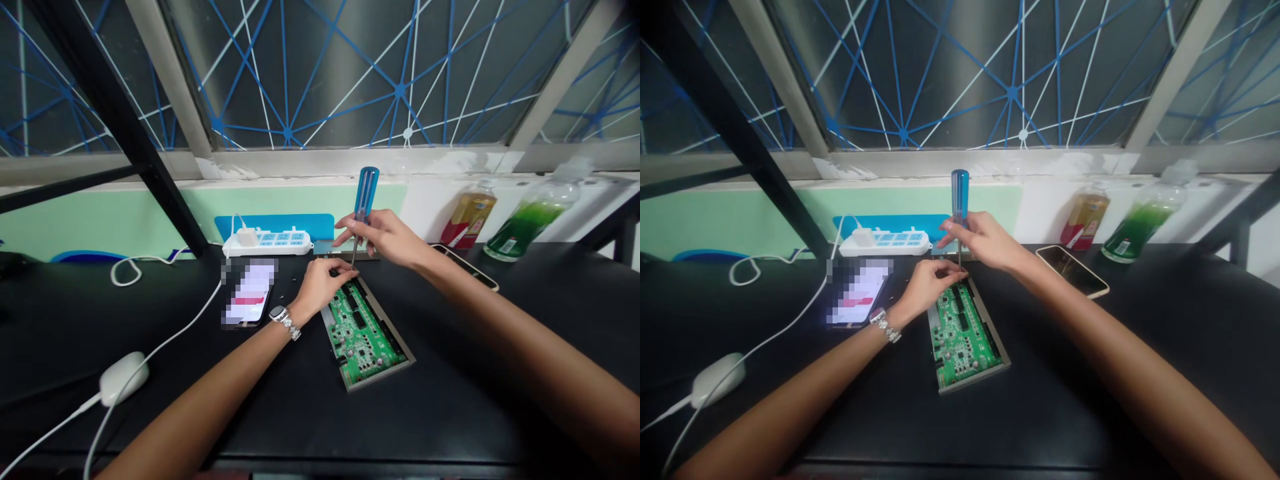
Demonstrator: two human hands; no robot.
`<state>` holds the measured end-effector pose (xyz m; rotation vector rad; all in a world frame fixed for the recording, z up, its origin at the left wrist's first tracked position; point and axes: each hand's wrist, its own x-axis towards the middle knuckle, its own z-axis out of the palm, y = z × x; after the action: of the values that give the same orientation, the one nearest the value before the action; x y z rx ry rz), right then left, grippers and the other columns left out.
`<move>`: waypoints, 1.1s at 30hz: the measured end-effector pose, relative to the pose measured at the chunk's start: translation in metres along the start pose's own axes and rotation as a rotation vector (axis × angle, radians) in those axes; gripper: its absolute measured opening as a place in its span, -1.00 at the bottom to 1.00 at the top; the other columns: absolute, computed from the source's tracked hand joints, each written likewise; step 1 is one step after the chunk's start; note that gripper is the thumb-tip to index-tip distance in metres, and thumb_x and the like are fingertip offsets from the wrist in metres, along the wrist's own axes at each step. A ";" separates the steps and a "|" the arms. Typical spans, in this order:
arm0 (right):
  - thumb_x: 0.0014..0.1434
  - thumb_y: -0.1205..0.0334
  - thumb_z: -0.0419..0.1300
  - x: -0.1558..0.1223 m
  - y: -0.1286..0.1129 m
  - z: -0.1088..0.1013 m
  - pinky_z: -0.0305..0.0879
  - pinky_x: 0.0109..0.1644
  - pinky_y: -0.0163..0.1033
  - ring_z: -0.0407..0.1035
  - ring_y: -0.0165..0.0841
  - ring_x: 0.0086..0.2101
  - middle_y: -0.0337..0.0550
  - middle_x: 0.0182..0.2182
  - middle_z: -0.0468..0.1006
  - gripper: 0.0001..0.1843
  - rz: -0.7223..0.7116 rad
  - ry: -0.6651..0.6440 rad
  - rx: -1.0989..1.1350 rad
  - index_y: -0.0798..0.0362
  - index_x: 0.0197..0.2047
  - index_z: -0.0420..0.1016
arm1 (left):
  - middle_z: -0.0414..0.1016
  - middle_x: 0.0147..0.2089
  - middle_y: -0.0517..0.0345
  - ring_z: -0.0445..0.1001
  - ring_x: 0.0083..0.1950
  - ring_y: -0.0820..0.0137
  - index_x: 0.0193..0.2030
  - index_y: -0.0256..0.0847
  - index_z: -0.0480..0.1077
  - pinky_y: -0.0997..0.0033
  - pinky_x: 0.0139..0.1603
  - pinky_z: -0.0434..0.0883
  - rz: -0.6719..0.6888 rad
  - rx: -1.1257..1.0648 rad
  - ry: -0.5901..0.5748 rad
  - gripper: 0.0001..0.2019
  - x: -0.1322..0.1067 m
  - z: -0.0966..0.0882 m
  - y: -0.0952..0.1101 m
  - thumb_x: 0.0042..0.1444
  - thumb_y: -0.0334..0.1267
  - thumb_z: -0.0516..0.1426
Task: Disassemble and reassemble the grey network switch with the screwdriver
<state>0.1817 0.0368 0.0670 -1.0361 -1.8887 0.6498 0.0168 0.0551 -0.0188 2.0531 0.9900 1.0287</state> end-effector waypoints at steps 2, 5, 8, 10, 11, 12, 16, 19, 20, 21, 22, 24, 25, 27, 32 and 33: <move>0.20 -0.12 0.21 0.000 -0.001 -0.002 0.31 -0.46 -0.22 0.45 -0.30 -0.40 0.00 -0.29 0.65 -0.51 0.048 0.122 0.035 0.14 -0.05 0.52 | 0.64 -0.29 0.04 0.56 -0.26 0.28 -0.30 -0.25 0.59 0.33 -0.23 0.41 0.000 -0.002 0.009 -0.82 0.000 0.000 -0.001 0.14 -0.16 0.27; 0.12 -0.12 0.30 -0.002 -0.004 -0.002 0.30 -0.54 -0.24 0.42 -0.34 -0.48 0.01 -0.32 0.64 -0.54 0.077 0.285 0.083 0.15 -0.19 0.50 | 0.63 -0.32 0.05 0.54 -0.29 0.30 -0.33 -0.25 0.57 0.34 -0.26 0.38 0.003 -0.004 0.019 -0.82 0.000 0.001 -0.001 0.13 -0.17 0.28; 0.19 -0.07 0.25 -0.003 -0.007 -0.004 0.31 -0.48 -0.25 0.45 -0.34 -0.40 0.03 -0.20 0.65 -0.60 0.007 0.135 0.102 0.15 -0.19 0.54 | 0.61 -0.35 0.06 0.52 -0.31 0.31 -0.37 -0.25 0.55 0.35 -0.28 0.37 0.009 -0.006 0.031 -0.81 0.001 0.002 -0.001 0.11 -0.15 0.28; 0.17 -0.04 0.28 -0.002 -0.008 -0.005 0.32 -0.42 -0.24 0.48 -0.30 -0.32 0.03 -0.18 0.65 -0.60 -0.001 0.140 0.068 0.14 -0.14 0.56 | 0.60 -0.36 0.07 0.52 -0.31 0.32 -0.38 -0.25 0.53 0.35 -0.28 0.38 0.010 -0.007 0.033 -0.80 0.001 0.002 -0.002 0.11 -0.15 0.28; 0.13 -0.04 0.32 -0.002 -0.008 -0.006 0.32 -0.39 -0.22 0.48 -0.28 -0.32 0.02 -0.22 0.66 -0.59 0.013 0.191 0.047 0.15 -0.15 0.56 | 0.59 -0.36 0.07 0.52 -0.31 0.32 -0.38 -0.25 0.53 0.35 -0.28 0.38 0.009 -0.006 0.032 -0.80 0.001 0.002 -0.002 0.11 -0.14 0.28; 0.09 -0.05 0.35 -0.001 -0.007 -0.006 0.32 -0.37 -0.21 0.48 -0.28 -0.34 0.02 -0.27 0.66 -0.58 0.030 0.246 0.032 0.16 -0.19 0.56 | 0.59 -0.36 0.07 0.52 -0.32 0.32 -0.39 -0.25 0.52 0.35 -0.28 0.38 0.007 -0.005 0.031 -0.79 0.001 0.002 -0.002 0.11 -0.14 0.28; 0.16 -0.04 0.28 0.001 -0.006 -0.007 0.36 -0.29 -0.16 0.49 -0.27 -0.32 0.02 -0.24 0.67 -0.62 0.014 0.150 0.041 0.15 -0.20 0.57 | 0.58 -0.37 0.08 0.51 -0.34 0.34 -0.40 -0.25 0.51 0.36 -0.30 0.37 0.002 -0.003 0.040 -0.78 0.001 0.003 -0.003 0.10 -0.12 0.29; 0.16 -0.03 0.29 0.001 -0.006 -0.008 0.37 -0.20 -0.12 0.50 -0.23 -0.24 0.02 -0.17 0.66 -0.62 0.005 0.165 0.017 0.13 -0.15 0.58 | 0.57 -0.39 0.09 0.50 -0.34 0.35 -0.41 -0.25 0.50 0.37 -0.31 0.36 0.002 -0.002 0.040 -0.77 0.002 0.003 -0.004 0.10 -0.12 0.29; 0.14 -0.03 0.31 0.001 -0.006 -0.008 0.37 -0.18 -0.11 0.51 -0.22 -0.25 0.02 -0.21 0.67 -0.62 0.010 0.208 0.002 0.14 -0.18 0.58 | 0.57 -0.39 0.09 0.50 -0.35 0.35 -0.41 -0.24 0.50 0.37 -0.31 0.36 0.003 0.000 0.040 -0.77 0.002 0.003 -0.005 0.10 -0.11 0.29; 0.14 -0.04 0.31 0.001 -0.007 -0.009 0.37 -0.16 -0.10 0.51 -0.21 -0.25 0.02 -0.25 0.67 -0.63 0.006 0.229 -0.009 0.15 -0.21 0.58 | 0.57 -0.40 0.10 0.49 -0.36 0.36 -0.41 -0.24 0.50 0.37 -0.33 0.36 0.002 0.002 0.040 -0.77 0.001 0.003 -0.005 0.10 -0.11 0.29; 0.16 -0.03 0.30 0.001 -0.007 -0.009 0.38 -0.15 -0.10 0.51 -0.21 -0.25 0.02 -0.26 0.67 -0.63 -0.006 0.212 -0.009 0.15 -0.23 0.58 | 0.56 -0.41 0.10 0.49 -0.37 0.36 -0.41 -0.24 0.49 0.38 -0.34 0.35 0.000 0.005 0.040 -0.76 0.001 0.003 -0.005 0.10 -0.11 0.29; 0.23 -0.01 0.22 0.000 -0.007 -0.009 0.38 -0.11 -0.10 0.51 -0.22 -0.21 0.01 -0.18 0.67 -0.66 -0.041 0.102 0.019 0.12 -0.19 0.60 | 0.56 -0.41 0.11 0.49 -0.38 0.36 -0.41 -0.24 0.49 0.37 -0.35 0.36 -0.003 0.019 0.036 -0.76 0.000 0.001 -0.003 0.11 -0.10 0.29; 0.25 0.00 0.21 0.000 -0.006 -0.009 0.38 -0.09 -0.10 0.50 -0.23 -0.18 0.00 -0.13 0.66 -0.67 -0.051 0.063 0.030 0.11 -0.16 0.60 | 0.57 -0.39 0.10 0.50 -0.36 0.34 -0.40 -0.23 0.50 0.36 -0.33 0.37 0.003 0.032 0.032 -0.76 0.000 0.000 -0.002 0.11 -0.10 0.29; 0.21 0.00 0.25 0.000 -0.005 -0.008 0.38 -0.09 -0.08 0.50 -0.23 -0.20 -0.01 -0.14 0.65 -0.68 -0.044 0.106 0.028 0.10 -0.16 0.58 | 0.61 -0.30 0.07 0.54 -0.25 0.29 -0.34 -0.22 0.53 0.32 -0.22 0.41 0.045 0.078 0.037 -0.81 0.000 -0.002 0.001 0.12 -0.13 0.29; 0.21 0.00 0.25 0.001 -0.002 -0.006 0.34 0.04 -0.05 0.51 -0.20 -0.15 -0.01 -0.22 0.66 -0.68 -0.056 0.165 0.054 0.12 -0.20 0.57 | 0.64 -0.18 0.08 0.56 -0.13 0.26 -0.23 -0.17 0.58 0.26 -0.08 0.42 0.100 0.097 0.034 -0.90 0.001 -0.004 0.004 0.16 -0.23 0.26; 0.23 0.00 0.23 0.000 -0.001 -0.006 0.33 0.06 -0.05 0.50 -0.20 -0.12 0.00 -0.16 0.65 -0.67 -0.057 0.113 0.066 0.12 -0.16 0.57 | 0.64 -0.23 0.08 0.56 -0.18 0.27 -0.27 -0.18 0.58 0.28 -0.13 0.42 0.081 0.075 0.029 -0.89 0.002 -0.004 0.003 0.15 -0.21 0.27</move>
<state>0.1864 0.0368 0.0712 -0.9536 -1.7806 0.6035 0.0158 0.0561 -0.0135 2.1605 0.9808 1.0812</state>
